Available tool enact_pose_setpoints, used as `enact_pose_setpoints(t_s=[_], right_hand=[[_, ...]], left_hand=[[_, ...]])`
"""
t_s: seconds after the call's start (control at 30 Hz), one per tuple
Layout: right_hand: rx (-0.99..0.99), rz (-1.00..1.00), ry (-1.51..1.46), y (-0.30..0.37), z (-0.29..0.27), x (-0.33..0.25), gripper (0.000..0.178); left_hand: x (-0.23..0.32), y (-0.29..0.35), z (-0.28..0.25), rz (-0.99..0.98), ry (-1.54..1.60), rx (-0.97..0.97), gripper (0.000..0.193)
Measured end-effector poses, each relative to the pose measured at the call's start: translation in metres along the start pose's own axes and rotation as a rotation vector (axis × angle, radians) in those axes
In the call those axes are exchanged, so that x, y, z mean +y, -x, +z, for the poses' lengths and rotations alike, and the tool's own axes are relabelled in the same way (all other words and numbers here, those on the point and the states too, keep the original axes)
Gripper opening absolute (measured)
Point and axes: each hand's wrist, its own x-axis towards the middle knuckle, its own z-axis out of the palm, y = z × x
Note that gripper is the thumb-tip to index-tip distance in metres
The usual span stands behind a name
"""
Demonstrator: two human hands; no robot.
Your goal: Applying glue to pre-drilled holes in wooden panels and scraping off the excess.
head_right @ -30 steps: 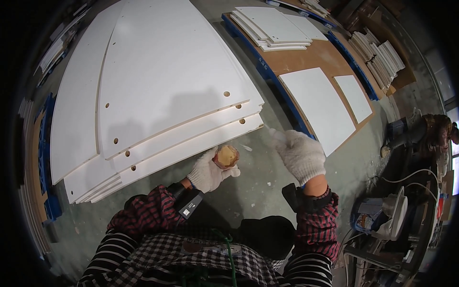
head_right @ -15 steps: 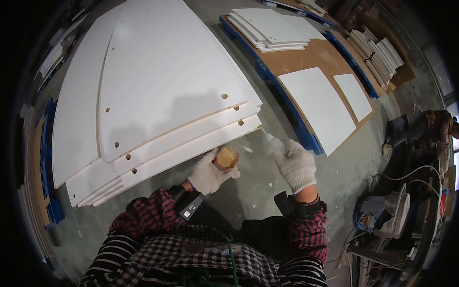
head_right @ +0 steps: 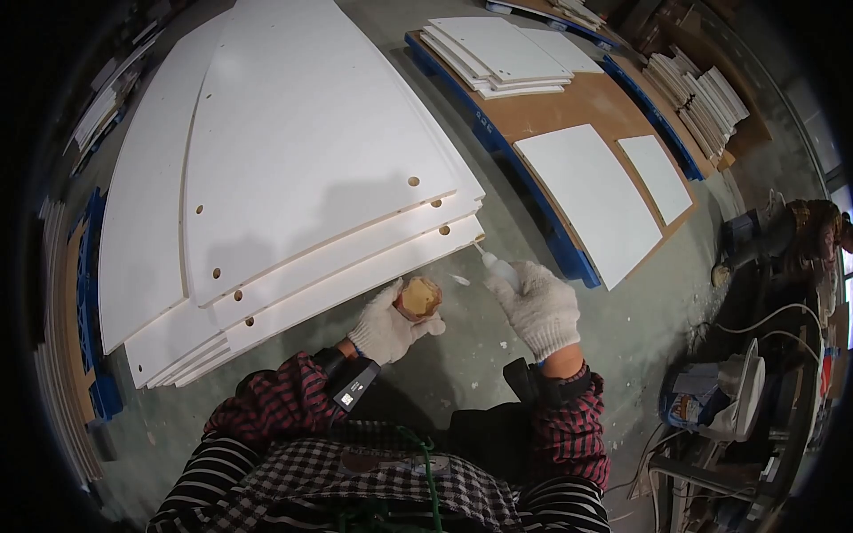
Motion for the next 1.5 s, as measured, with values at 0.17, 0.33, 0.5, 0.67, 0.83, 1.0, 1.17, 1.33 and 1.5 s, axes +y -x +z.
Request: enact_pose_setpoints(t_s=[0.17, 0.33, 0.5, 0.67, 0.83, 1.0, 1.17, 1.33, 1.5], right_hand=[[0.003, 0.002, 0.044, -0.0009, -0.0004, -0.0027, 0.039], [0.005, 0.0, 0.03, -0.001, 0.0013, -0.002, 0.039], [0.018, -0.023, 0.023, 0.0001, -0.0007, -0.0033, 0.039], [0.015, 0.005, 0.029, -0.0003, 0.0019, 0.0002, 0.039], [0.004, -0.016, 0.014, 0.0009, 0.002, -0.0025, 0.039], [-0.009, -0.05, -0.077, 0.0043, 0.0022, -0.0079, 0.038], [0.003, -0.099, -0.012, 0.003, 0.0061, -0.0054, 0.037], [-0.016, -0.083, -0.005, 0.0036, 0.0041, -0.0084, 0.038], [-0.03, -0.08, 0.023, 0.003, 0.0055, -0.0067, 0.038]], left_hand=[[0.0007, 0.0018, 0.0036, 0.004, -0.018, 0.049, 0.043], [0.0013, 0.0025, 0.0029, 0.005, -0.027, 0.013, 0.043], [0.0006, 0.0021, 0.0024, 0.002, -0.014, 0.025, 0.042], [-0.0011, -0.0002, -0.0012, 0.009, -0.006, 0.009, 0.04], [-0.0024, -0.0021, -0.0033, 0.01, 0.011, 0.023, 0.04], [-0.0026, -0.0011, -0.0025, 0.015, 0.015, 0.01, 0.041], [-0.0035, -0.0023, -0.0029, 0.014, 0.011, 0.014, 0.044], [-0.004, -0.0033, -0.0048, 0.015, 0.022, -0.006, 0.045], [-0.0034, -0.0017, -0.0031, 0.015, 0.023, 0.013, 0.044]])
